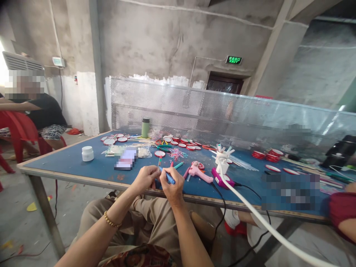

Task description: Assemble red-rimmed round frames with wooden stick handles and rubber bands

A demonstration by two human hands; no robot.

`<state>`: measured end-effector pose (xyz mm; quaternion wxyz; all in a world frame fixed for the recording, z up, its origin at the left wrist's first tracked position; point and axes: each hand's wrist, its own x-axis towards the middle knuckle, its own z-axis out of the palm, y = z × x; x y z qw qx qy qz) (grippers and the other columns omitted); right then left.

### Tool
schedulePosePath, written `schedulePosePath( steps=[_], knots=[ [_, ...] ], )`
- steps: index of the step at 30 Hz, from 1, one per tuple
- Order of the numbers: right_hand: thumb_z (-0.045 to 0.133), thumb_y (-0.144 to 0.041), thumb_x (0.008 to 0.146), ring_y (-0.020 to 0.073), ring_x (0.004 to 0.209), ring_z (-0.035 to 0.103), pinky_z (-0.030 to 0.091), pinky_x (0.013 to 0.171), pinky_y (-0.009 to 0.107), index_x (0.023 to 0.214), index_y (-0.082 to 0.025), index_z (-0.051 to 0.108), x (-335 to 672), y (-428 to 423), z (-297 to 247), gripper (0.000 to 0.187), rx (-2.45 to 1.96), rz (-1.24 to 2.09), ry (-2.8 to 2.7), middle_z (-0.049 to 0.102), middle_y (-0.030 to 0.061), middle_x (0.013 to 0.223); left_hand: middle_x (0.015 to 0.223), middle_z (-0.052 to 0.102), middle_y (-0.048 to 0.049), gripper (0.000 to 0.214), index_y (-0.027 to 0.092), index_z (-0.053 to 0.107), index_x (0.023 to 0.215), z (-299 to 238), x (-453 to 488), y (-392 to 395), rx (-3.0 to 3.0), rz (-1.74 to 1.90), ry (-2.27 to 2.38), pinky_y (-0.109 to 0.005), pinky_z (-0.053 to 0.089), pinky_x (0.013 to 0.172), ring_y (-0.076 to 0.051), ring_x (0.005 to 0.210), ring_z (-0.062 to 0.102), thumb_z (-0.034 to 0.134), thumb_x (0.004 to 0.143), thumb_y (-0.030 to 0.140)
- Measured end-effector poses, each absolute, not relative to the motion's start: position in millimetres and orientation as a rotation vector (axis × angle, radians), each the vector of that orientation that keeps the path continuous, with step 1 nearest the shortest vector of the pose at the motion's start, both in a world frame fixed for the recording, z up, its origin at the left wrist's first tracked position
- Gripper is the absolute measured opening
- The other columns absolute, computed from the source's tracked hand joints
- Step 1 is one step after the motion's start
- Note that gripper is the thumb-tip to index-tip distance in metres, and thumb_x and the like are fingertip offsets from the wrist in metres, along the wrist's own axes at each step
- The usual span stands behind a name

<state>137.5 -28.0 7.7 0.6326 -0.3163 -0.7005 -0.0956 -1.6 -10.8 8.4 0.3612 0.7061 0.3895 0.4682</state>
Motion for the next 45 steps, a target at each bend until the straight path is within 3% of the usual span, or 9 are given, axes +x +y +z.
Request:
schedulePosePath(
  steps=[32, 45],
  knots=[
    [0.055, -0.020, 0.090, 0.0122, 0.058, 0.060, 0.050, 0.061, 0.024, 0.078, -0.020, 0.063, 137.0, -28.3, 10.1, 0.014, -0.730, -0.247, -1.585, 0.065, -0.0005, 0.066, 0.069, 0.072, -0.0014, 0.031, 0.017, 0.056, 0.071, 6.9, -1.6, -9.4, 1.818, 1.196, 1.005, -0.019, 0.038, 0.042, -0.010, 0.040, 0.059, 0.046, 0.089, 0.040],
    [0.056, -0.020, 0.090, 0.0120, 0.058, 0.060, 0.049, 0.060, 0.023, 0.078, -0.020, 0.062, 137.9, -28.8, 8.2, 0.013, -0.728, -0.243, -1.603, 0.065, -0.0010, 0.066, 0.061, 0.067, 0.0015, 0.030, 0.018, 0.054, 0.068, 8.4, -1.7, -10.3, 1.822, 1.213, 1.000, -0.019, 0.036, 0.040, -0.011, 0.039, 0.058, 0.046, 0.088, 0.038]
  ],
)
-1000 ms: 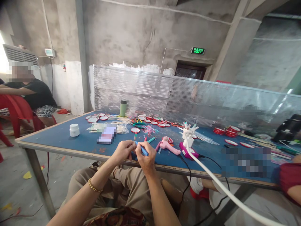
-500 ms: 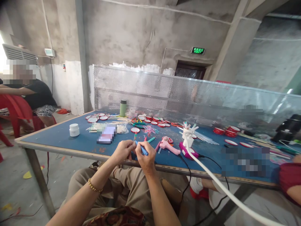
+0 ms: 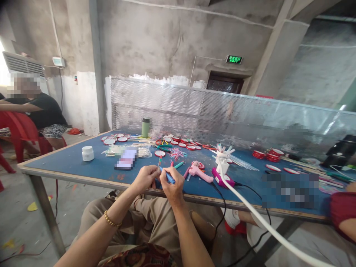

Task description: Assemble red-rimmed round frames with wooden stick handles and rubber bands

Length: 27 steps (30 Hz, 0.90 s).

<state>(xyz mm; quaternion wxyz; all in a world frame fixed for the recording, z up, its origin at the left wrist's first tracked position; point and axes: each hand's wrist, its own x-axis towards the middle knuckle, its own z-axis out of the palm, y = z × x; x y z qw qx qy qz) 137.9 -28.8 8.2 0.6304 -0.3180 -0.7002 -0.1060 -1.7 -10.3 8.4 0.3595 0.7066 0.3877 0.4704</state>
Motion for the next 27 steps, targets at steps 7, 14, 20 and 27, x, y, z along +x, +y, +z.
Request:
schedulePosePath(
  steps=[7, 14, 20, 27],
  knots=[
    [0.057, -0.019, 0.090, 0.0116, 0.059, 0.060, 0.049, 0.061, 0.023, 0.078, -0.019, 0.062, 138.0, -28.9, 7.8, 0.013, -0.731, -0.243, -1.602, 0.065, -0.0008, 0.067, 0.060, 0.066, 0.0012, 0.030, 0.018, 0.055, 0.068, 8.8, -1.7, -11.2, 1.823, 1.218, 0.991, -0.019, 0.036, 0.039, -0.011, 0.038, 0.058, 0.046, 0.089, 0.038],
    [0.057, -0.019, 0.090, 0.0109, 0.058, 0.058, 0.048, 0.060, 0.022, 0.077, -0.019, 0.062, 137.8, -28.0, 7.1, 0.013, -0.725, -0.248, -1.598, 0.064, -0.0013, 0.066, 0.061, 0.067, 0.0012, 0.030, 0.017, 0.055, 0.068, 8.1, -1.4, -10.7, 1.822, 1.224, 0.986, -0.019, 0.036, 0.039, -0.011, 0.038, 0.058, 0.046, 0.089, 0.038],
    [0.057, -0.018, 0.090, 0.0110, 0.058, 0.058, 0.048, 0.060, 0.022, 0.077, -0.019, 0.062, 137.7, -28.0, 7.8, 0.014, -0.718, -0.251, -1.597, 0.064, -0.0012, 0.066, 0.062, 0.068, 0.0009, 0.029, 0.017, 0.055, 0.069, 7.1, -1.6, -11.2, 1.825, 1.226, 0.989, -0.019, 0.036, 0.038, -0.011, 0.038, 0.058, 0.046, 0.088, 0.036],
    [0.057, -0.019, 0.090, 0.0114, 0.059, 0.059, 0.048, 0.061, 0.023, 0.078, -0.019, 0.062, 138.2, -26.8, 6.3, 0.013, -0.721, -0.247, -1.599, 0.064, -0.0009, 0.067, 0.065, 0.069, 0.0006, 0.028, 0.017, 0.056, 0.069, 6.7, -2.2, -9.8, 1.835, 1.223, 0.992, -0.019, 0.038, 0.042, -0.010, 0.039, 0.059, 0.046, 0.088, 0.035]
  ],
)
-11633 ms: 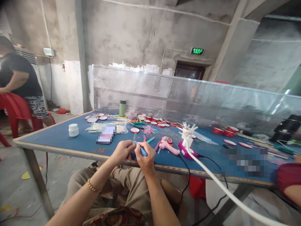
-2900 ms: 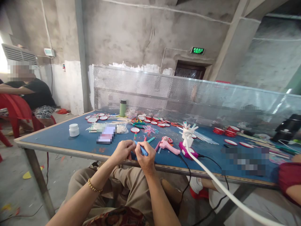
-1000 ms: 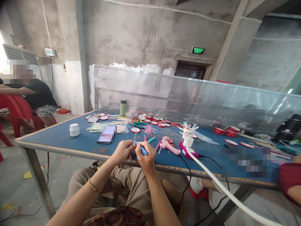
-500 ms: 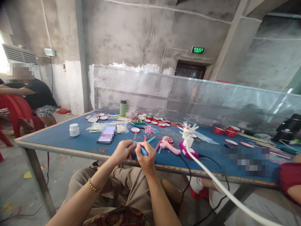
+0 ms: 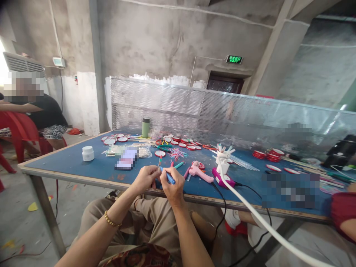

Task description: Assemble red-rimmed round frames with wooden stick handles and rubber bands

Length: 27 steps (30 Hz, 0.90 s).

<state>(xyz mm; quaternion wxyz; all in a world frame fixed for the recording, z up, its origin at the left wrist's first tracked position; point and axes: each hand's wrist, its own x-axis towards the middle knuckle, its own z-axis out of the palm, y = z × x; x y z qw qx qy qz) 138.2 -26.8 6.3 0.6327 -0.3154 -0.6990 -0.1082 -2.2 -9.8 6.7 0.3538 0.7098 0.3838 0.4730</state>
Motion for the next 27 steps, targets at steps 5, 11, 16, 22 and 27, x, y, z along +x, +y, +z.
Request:
schedulePosePath(
  steps=[5, 11, 16, 22, 27],
  knots=[
    [0.057, -0.018, 0.090, 0.0109, 0.058, 0.058, 0.048, 0.060, 0.022, 0.079, -0.019, 0.062, 138.3, -26.2, 5.6, 0.012, -0.722, -0.250, -1.596, 0.064, -0.0012, 0.067, 0.063, 0.068, 0.0009, 0.028, 0.017, 0.056, 0.069, 8.7, -1.8, -10.3, 1.829, 1.223, 0.995, -0.018, 0.037, 0.040, -0.010, 0.038, 0.059, 0.045, 0.088, 0.034],
    [0.057, -0.018, 0.090, 0.0110, 0.058, 0.059, 0.048, 0.060, 0.022, 0.078, -0.019, 0.062, 138.9, -25.8, 5.7, 0.013, -0.721, -0.265, -1.590, 0.063, -0.0012, 0.066, 0.065, 0.069, 0.0008, 0.028, 0.017, 0.055, 0.070, 7.9, -1.5, -10.3, 1.813, 1.224, 0.983, -0.018, 0.036, 0.040, -0.010, 0.039, 0.059, 0.045, 0.088, 0.035],
    [0.057, -0.017, 0.089, 0.0110, 0.058, 0.059, 0.047, 0.060, 0.022, 0.078, -0.019, 0.062, 139.4, -25.8, 5.7, 0.012, -0.723, -0.276, -1.586, 0.064, -0.0010, 0.066, 0.065, 0.069, 0.0007, 0.030, 0.017, 0.056, 0.070, 5.6, -1.6, -9.4, 1.809, 1.215, 0.983, -0.018, 0.036, 0.040, -0.010, 0.038, 0.059, 0.046, 0.089, 0.039],
    [0.057, -0.018, 0.089, 0.0111, 0.057, 0.058, 0.047, 0.059, 0.022, 0.076, -0.019, 0.061, 139.0, -25.5, 7.1, 0.014, -0.725, -0.279, -1.576, 0.063, -0.0012, 0.065, 0.067, 0.070, -0.0001, 0.030, 0.017, 0.056, 0.069, 6.1, -1.6, -9.2, 1.807, 1.207, 0.993, -0.019, 0.038, 0.043, -0.010, 0.039, 0.059, 0.046, 0.089, 0.038],
    [0.056, -0.019, 0.090, 0.0114, 0.056, 0.058, 0.047, 0.058, 0.022, 0.076, -0.019, 0.061, 138.7, -26.9, 7.3, 0.014, -0.732, -0.270, -1.573, 0.063, -0.0010, 0.064, 0.068, 0.071, -0.0001, 0.030, 0.017, 0.056, 0.070, 6.6, -1.3, -9.6, 1.809, 1.199, 0.999, -0.019, 0.039, 0.044, -0.010, 0.039, 0.058, 0.045, 0.089, 0.039]
  ],
)
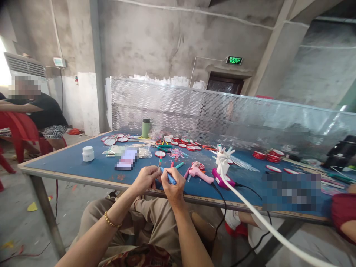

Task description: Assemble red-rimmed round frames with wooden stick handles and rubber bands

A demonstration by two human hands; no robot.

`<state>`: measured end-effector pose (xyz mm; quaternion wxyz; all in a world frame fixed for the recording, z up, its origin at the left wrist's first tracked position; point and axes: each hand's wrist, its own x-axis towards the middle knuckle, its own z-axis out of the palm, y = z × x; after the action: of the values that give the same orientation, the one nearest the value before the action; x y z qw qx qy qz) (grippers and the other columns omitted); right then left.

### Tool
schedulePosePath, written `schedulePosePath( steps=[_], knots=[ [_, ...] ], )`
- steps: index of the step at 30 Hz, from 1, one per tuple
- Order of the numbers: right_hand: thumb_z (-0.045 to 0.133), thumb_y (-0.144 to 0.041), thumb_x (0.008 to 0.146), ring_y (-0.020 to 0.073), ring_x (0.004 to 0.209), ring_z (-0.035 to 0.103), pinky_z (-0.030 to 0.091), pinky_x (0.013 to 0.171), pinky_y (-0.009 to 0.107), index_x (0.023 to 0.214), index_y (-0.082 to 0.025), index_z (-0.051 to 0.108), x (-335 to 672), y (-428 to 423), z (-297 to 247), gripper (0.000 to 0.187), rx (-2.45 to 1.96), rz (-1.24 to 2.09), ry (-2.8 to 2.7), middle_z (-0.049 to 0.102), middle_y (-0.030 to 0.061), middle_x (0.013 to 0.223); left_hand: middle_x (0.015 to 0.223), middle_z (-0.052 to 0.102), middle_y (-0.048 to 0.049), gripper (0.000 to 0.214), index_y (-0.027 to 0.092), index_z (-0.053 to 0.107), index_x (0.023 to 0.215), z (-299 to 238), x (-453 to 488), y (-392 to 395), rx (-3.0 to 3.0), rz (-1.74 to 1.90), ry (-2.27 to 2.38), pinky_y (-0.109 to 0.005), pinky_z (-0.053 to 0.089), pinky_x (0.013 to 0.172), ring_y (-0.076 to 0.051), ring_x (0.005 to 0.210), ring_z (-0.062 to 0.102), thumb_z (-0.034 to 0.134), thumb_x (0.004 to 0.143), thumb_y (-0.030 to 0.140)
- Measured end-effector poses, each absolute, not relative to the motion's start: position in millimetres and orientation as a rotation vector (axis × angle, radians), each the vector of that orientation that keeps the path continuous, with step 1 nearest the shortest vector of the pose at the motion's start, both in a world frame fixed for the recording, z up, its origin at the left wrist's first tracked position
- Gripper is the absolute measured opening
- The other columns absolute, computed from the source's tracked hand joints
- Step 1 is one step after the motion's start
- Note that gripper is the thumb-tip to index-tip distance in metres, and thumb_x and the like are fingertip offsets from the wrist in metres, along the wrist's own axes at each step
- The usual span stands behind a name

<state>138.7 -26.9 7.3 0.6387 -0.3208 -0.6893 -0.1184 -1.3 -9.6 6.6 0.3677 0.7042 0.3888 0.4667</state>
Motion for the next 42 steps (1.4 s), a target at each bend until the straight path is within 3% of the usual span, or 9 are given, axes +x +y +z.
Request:
schedulePosePath(
  steps=[42],
  knots=[
    [0.057, -0.019, 0.090, 0.0110, 0.055, 0.056, 0.047, 0.058, 0.023, 0.075, -0.019, 0.060, 138.4, -28.2, 7.4, 0.015, -0.729, -0.273, -1.576, 0.062, -0.0015, 0.064, 0.069, 0.071, -0.0010, 0.030, 0.017, 0.056, 0.073, 6.7, -1.3, -9.6, 1.810, 1.197, 1.006, -0.019, 0.040, 0.044, -0.010, 0.040, 0.059, 0.045, 0.089, 0.040]
  ],
)
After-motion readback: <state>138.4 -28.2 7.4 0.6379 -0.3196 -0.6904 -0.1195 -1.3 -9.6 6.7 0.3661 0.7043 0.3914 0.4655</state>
